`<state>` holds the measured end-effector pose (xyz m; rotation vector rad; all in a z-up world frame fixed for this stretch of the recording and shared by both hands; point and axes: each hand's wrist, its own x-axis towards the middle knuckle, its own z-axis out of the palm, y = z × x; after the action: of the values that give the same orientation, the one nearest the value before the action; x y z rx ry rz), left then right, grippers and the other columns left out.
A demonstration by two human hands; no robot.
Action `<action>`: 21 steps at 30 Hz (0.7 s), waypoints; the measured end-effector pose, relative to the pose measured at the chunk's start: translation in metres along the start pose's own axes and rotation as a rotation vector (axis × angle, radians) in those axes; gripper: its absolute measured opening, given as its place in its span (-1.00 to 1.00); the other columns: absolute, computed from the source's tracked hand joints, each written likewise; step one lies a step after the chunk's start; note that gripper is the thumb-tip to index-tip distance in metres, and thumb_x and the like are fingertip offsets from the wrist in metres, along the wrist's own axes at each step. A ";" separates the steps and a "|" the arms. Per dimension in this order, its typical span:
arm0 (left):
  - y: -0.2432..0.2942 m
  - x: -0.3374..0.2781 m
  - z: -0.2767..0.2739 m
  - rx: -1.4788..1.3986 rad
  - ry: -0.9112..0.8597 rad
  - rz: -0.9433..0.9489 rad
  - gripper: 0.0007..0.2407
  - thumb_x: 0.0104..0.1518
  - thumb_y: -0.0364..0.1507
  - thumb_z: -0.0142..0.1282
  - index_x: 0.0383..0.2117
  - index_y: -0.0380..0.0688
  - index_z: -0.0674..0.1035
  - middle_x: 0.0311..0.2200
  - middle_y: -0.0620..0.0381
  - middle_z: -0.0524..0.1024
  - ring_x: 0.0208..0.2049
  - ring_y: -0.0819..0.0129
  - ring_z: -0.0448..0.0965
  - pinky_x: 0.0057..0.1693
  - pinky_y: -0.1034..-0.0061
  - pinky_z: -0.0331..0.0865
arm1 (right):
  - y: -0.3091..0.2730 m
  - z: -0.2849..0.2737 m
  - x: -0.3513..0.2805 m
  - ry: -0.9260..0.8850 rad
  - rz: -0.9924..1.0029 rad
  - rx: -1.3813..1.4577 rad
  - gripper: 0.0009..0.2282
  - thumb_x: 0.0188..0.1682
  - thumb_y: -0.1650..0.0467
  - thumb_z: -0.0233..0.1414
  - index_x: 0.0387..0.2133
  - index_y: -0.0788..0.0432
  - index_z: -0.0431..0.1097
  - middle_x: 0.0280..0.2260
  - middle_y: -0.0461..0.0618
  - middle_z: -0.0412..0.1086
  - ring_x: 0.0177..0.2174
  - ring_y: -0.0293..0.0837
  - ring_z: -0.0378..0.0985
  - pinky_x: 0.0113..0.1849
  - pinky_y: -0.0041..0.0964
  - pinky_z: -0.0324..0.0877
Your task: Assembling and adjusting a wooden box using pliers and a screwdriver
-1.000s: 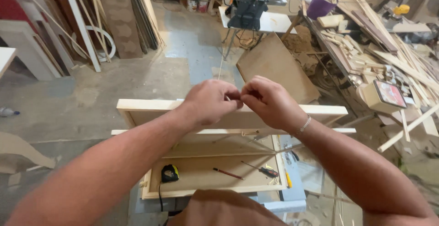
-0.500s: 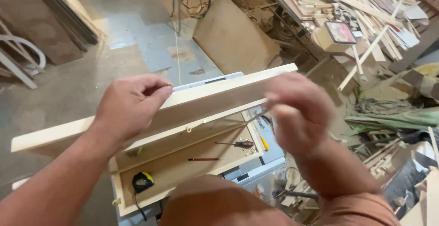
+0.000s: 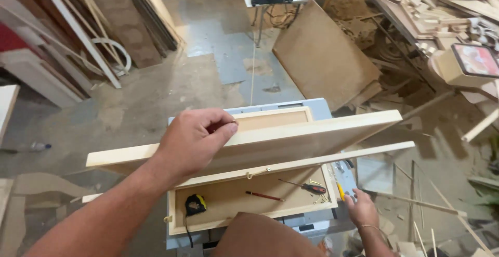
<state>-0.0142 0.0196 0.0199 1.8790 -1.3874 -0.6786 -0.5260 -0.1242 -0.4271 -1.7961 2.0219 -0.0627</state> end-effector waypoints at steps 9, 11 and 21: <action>0.004 -0.004 0.000 -0.059 0.005 0.021 -0.88 0.08 -0.41 0.14 -0.51 -0.01 0.73 -0.62 0.38 0.61 -0.55 0.58 0.46 -0.35 0.56 0.32 | -0.012 0.011 0.023 -0.203 0.110 -0.047 -0.60 -0.19 0.09 0.09 -0.13 -0.06 0.56 -0.13 -0.12 0.64 -0.12 -0.08 0.65 -0.05 -0.22 0.41; 0.001 -0.002 0.000 -0.055 0.010 0.046 -0.88 0.07 -0.41 0.13 -0.52 -0.01 0.72 -0.62 0.38 0.62 -0.54 0.58 0.47 -0.34 0.57 0.33 | -0.015 0.001 0.020 -0.212 0.111 -0.023 -0.69 -0.19 0.12 0.11 -0.28 -0.02 0.56 -0.26 -0.09 0.63 -0.23 -0.11 0.60 -0.17 -0.25 0.38; 0.001 -0.003 -0.003 -0.050 -0.012 0.069 -0.87 0.09 -0.38 0.12 -0.50 -0.01 0.72 -0.62 0.35 0.62 -0.55 0.53 0.48 -0.34 0.51 0.33 | 0.065 -0.105 0.013 0.198 -0.093 1.150 -0.92 0.18 0.49 0.01 -0.13 0.28 0.38 -0.48 0.17 0.33 -0.57 -0.18 0.28 -0.55 -0.35 0.22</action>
<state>-0.0134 0.0233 0.0226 1.7822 -1.4235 -0.6852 -0.6238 -0.1525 -0.3565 -1.1132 1.4445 -1.1923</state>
